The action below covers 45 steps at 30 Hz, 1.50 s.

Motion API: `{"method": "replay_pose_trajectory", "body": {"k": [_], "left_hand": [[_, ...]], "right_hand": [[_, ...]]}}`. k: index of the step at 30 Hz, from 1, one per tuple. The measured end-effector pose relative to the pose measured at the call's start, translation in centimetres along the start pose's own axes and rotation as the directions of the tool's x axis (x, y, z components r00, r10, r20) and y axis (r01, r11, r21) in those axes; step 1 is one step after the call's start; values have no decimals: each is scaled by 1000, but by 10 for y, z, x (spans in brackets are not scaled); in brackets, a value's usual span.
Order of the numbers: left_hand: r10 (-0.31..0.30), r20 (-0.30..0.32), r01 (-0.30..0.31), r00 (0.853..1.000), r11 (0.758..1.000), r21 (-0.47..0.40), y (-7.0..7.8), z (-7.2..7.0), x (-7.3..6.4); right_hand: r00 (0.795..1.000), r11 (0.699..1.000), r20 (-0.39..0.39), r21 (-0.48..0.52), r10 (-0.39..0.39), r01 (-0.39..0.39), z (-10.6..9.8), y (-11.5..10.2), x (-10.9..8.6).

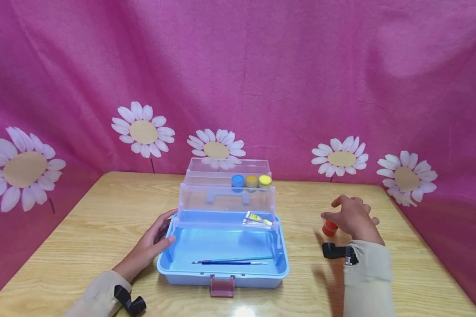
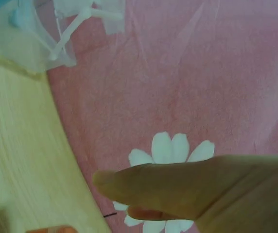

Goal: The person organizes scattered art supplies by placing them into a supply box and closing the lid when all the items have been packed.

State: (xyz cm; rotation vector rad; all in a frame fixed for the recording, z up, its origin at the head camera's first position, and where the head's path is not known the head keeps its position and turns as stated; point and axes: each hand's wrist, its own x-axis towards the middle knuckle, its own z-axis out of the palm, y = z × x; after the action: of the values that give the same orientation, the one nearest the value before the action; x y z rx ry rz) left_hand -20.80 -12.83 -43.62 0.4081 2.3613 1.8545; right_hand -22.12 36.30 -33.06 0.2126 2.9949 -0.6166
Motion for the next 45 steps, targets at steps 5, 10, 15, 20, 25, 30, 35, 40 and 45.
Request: {"method": "replay_pose_trajectory", "body": {"k": [5, 10, 15, 20, 25, 30, 35, 40, 45], "left_hand": [[-5, -5, 5, 1000, 1000, 2, 1, 1, 1], [-11, -4, 11, 1000, 1000, -6, 0, 0, 1], [-15, -1, 15, 1000, 1000, -7, 0, 1, 0], [-10, -6, 10, 1000, 1000, 1, 0, 0, 0], [-2, -8, 2, 1000, 1000, 0, -1, 0, 1], [-1, -4, 1, 1000, 1000, -6, -3, 1, 1], [-3, -5, 3, 1000, 1000, -14, -3, 2, 1], [2, -3, -2, 1000, 1000, -19, -3, 2, 2], [3, -5, -3, 1000, 1000, -10, -3, 1, 1]], "right_hand": [[999, 1000, 40, 7, 14, -14, -2, 5, 2], [997, 998, 65, 49, 48, -51, 0, 7, 4], [995, 995, 72, 70, 64, -69, 1, 9, 2], [993, 996, 88, 36, 82, -85, 1, 9, 1], [987, 994, 122, 11, 108, -111, 1, 9, 2], [985, 993, 131, 29, 113, -117, 4, 10, 1], [984, 990, 135, 52, 120, -128, 4, 10, -1], [983, 991, 142, 52, 118, -126, 8, 12, 0], [984, 992, 140, 45, 111, -118, 11, 15, 4]]}}
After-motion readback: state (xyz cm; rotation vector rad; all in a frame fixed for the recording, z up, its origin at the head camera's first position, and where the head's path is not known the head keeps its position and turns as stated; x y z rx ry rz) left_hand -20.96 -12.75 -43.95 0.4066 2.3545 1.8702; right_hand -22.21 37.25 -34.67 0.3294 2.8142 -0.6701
